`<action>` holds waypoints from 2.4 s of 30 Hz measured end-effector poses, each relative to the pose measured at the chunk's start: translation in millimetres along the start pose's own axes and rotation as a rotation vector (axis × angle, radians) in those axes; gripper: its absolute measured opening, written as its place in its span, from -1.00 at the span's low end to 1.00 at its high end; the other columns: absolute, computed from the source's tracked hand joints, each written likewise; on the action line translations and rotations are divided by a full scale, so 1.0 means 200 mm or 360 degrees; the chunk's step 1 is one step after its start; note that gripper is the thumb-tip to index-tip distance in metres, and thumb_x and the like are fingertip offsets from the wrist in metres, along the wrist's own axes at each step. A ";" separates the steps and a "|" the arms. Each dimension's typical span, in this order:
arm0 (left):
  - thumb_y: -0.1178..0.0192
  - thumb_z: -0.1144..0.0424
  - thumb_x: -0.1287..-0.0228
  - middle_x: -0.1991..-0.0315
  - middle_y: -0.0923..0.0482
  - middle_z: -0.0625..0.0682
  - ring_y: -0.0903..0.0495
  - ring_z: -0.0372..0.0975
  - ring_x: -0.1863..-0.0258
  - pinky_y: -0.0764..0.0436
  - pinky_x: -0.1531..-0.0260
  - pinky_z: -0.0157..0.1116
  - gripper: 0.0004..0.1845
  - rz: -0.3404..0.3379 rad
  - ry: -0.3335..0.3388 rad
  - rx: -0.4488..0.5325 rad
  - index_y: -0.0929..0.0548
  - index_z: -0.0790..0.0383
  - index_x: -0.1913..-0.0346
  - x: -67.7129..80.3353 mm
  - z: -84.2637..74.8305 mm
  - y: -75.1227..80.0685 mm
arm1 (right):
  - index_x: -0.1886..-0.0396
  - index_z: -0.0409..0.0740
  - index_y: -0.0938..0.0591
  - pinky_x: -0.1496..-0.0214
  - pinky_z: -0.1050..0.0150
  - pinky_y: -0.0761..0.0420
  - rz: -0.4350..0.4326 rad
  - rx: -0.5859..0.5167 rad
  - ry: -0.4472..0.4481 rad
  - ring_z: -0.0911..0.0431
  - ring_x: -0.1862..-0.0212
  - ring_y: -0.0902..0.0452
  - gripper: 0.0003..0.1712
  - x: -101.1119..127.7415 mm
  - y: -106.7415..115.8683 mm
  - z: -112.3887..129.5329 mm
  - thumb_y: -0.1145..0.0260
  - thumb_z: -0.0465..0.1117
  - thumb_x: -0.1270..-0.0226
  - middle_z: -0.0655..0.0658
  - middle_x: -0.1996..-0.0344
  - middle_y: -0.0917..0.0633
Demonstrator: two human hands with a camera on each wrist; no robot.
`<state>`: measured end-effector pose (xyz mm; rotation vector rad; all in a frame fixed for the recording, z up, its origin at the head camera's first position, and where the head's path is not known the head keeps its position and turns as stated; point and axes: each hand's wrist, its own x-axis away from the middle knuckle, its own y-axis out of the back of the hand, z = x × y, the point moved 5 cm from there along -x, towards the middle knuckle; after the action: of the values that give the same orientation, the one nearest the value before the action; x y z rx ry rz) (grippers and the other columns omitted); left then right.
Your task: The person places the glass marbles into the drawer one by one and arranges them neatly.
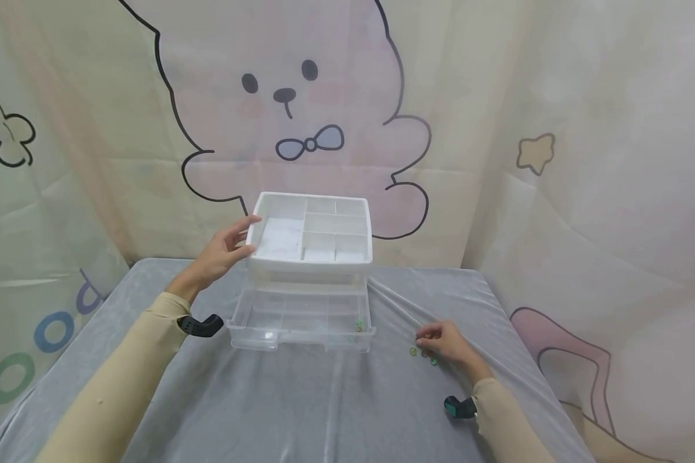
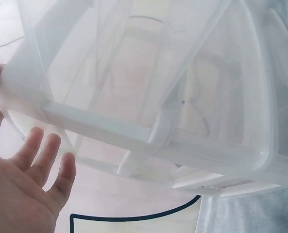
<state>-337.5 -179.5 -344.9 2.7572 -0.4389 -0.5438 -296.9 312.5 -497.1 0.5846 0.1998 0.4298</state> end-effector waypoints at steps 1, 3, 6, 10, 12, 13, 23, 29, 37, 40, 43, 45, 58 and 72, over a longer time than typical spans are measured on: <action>-0.10 0.32 -0.51 -0.61 -0.09 0.15 -0.25 0.13 -0.51 -0.53 0.00 -0.47 -0.36 -0.0003 -0.0001 0.0001 -0.22 0.09 -0.57 0.00 0.00 0.00 | 0.17 -0.64 -0.66 0.50 0.31 -0.60 0.0001 -0.0004 -0.0003 0.27 0.57 -0.57 -0.79 0.00 0.00 0.00 -0.33 -0.47 -0.33 -0.35 0.54 -0.67; -0.10 0.32 -0.50 -0.61 -0.09 0.16 -0.25 0.13 -0.51 -0.53 -0.01 -0.46 -0.36 -0.0007 -0.0004 -0.0006 -0.22 0.10 -0.57 0.00 0.00 -0.01 | 0.18 -0.63 -0.67 0.49 0.33 -0.59 -0.0009 -0.0005 -0.0014 0.30 0.56 -0.56 -0.79 0.00 0.00 -0.01 -0.34 -0.46 -0.32 -0.33 0.54 -0.68; -0.10 0.33 -0.50 -0.60 -0.09 0.16 -0.26 0.13 -0.51 -0.53 -0.02 -0.46 -0.36 -0.0009 -0.0009 -0.0001 -0.22 0.10 -0.57 0.00 0.00 -0.01 | 0.18 -0.61 -0.68 0.48 0.35 -0.58 -0.0020 0.0011 -0.0044 0.32 0.55 -0.55 -0.79 0.00 0.00 -0.02 -0.35 -0.44 -0.33 -0.32 0.53 -0.70; -0.09 0.34 -0.50 -0.60 -0.11 0.18 -0.27 0.14 -0.50 -0.53 0.02 -0.50 -0.37 -0.0006 -0.0002 0.0018 -0.23 0.10 -0.57 0.00 0.00 -0.01 | 0.17 -0.58 -0.70 0.47 0.35 -0.58 -0.0019 0.0025 -0.0092 0.33 0.55 -0.55 -0.78 0.00 0.01 -0.03 -0.35 -0.41 -0.34 -0.35 0.51 -0.71; -0.09 0.34 -0.50 -0.59 -0.11 0.18 -0.26 0.15 -0.50 -0.53 0.04 -0.52 -0.37 -0.0001 0.0002 0.0027 -0.23 0.11 -0.57 0.01 0.00 -0.01 | 0.16 -0.58 -0.70 0.46 0.34 -0.59 -0.0015 0.0023 -0.0111 0.32 0.54 -0.56 -0.77 0.00 0.01 -0.03 -0.34 -0.40 -0.35 -0.36 0.50 -0.72; -0.09 0.34 -0.50 -0.59 -0.11 0.18 -0.26 0.15 -0.50 -0.53 0.04 -0.52 -0.37 0.0000 0.0003 0.0030 -0.23 0.11 -0.57 0.01 0.00 -0.01 | 0.15 -0.58 -0.70 0.46 0.34 -0.60 -0.0011 0.0020 -0.0117 0.32 0.54 -0.57 -0.77 0.00 0.01 -0.03 -0.34 -0.40 -0.36 -0.36 0.49 -0.72; -0.10 0.34 -0.50 -0.61 -0.08 0.14 -0.26 0.14 -0.50 -0.54 0.04 -0.52 -0.37 0.0002 0.0011 0.0042 -0.23 0.09 -0.56 0.00 0.00 0.00 | 0.08 -0.55 -0.69 0.39 0.29 -0.63 0.0020 0.0024 -0.0202 0.22 0.51 -0.61 -0.70 0.01 0.02 -0.01 -0.32 -0.32 -0.42 -0.27 0.47 -0.75; -0.10 0.35 -0.50 -0.59 -0.11 0.15 -0.30 0.15 -0.46 -0.54 0.04 -0.51 -0.36 0.0004 -0.0007 0.0034 -0.23 0.11 -0.56 0.00 0.00 0.00 | 0.04 -0.47 -0.71 0.28 0.30 -0.61 0.0003 0.0059 -0.0321 0.21 0.41 -0.59 -0.69 0.01 0.06 0.00 -0.34 -0.25 -0.41 -0.29 0.34 -0.76; -0.10 0.35 -0.50 -0.61 -0.07 0.11 -0.25 0.15 -0.50 -0.52 0.03 -0.53 -0.36 0.0012 -0.0011 0.0027 -0.22 0.11 -0.57 -0.01 0.00 0.00 | -0.02 -0.40 -0.71 0.20 0.38 -0.56 -0.0091 0.0180 -0.0355 0.27 0.24 -0.55 -0.65 -0.01 0.13 0.05 -0.36 -0.20 -0.41 -0.33 0.09 -0.75; -0.10 0.35 -0.50 -0.61 -0.07 0.10 -0.25 0.13 -0.50 -0.52 0.02 -0.53 -0.36 0.0012 -0.0005 0.0023 -0.22 0.11 -0.57 -0.01 0.00 0.01 | -0.04 -0.40 -0.71 0.19 0.39 -0.57 -0.0111 0.0201 -0.0325 0.28 0.24 -0.56 -0.64 -0.02 0.15 0.09 -0.35 -0.20 -0.42 -0.34 0.03 -0.74; -0.10 0.36 -0.50 -0.62 -0.07 0.09 -0.24 0.13 -0.51 -0.51 0.01 -0.53 -0.36 0.0015 -0.0006 0.0025 -0.22 0.11 -0.57 -0.01 0.00 0.00 | -0.04 -0.43 -0.70 0.20 0.36 -0.59 -0.0124 0.0200 -0.0286 0.26 0.25 -0.58 -0.64 -0.02 0.16 0.14 -0.34 -0.22 -0.42 -0.36 0.03 -0.74; -0.10 0.36 -0.49 -0.61 -0.07 0.09 -0.25 0.13 -0.50 -0.51 0.01 -0.52 -0.36 0.0017 -0.0007 0.0027 -0.23 0.11 -0.57 -0.01 0.00 0.00 | -0.03 -0.44 -0.70 0.20 0.33 -0.61 -0.0138 0.0181 -0.0263 0.24 0.27 -0.60 -0.65 -0.02 0.17 0.17 -0.34 -0.24 -0.42 -0.36 0.06 -0.74; -0.11 0.33 -0.50 -0.62 -0.06 0.13 -0.22 0.16 -0.50 -0.52 0.01 -0.53 -0.36 0.0005 -0.0005 0.0042 -0.22 0.13 -0.57 0.00 0.00 0.01 | 0.01 -0.45 -0.70 0.22 0.35 -0.60 -0.0163 0.0162 -0.0132 0.33 0.32 -0.57 -0.67 -0.05 0.17 0.31 -0.38 -0.26 -0.38 -0.20 0.20 -0.76; -0.09 0.34 -0.52 -0.64 -0.02 0.08 -0.18 0.14 -0.53 -0.48 -0.03 -0.52 -0.35 0.0047 -0.0051 0.0053 -0.19 0.13 -0.58 0.00 0.00 0.00 | 0.10 -0.40 -0.74 0.36 0.37 -0.56 -0.0174 0.0146 0.0080 0.36 0.44 -0.54 -0.79 -0.07 0.17 0.49 -0.37 -0.35 -0.35 -0.16 0.34 -0.77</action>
<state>-338.1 -179.5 -345.6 2.7724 -0.5001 -0.5792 -291.1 284.4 -396.7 0.6499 0.2995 0.3308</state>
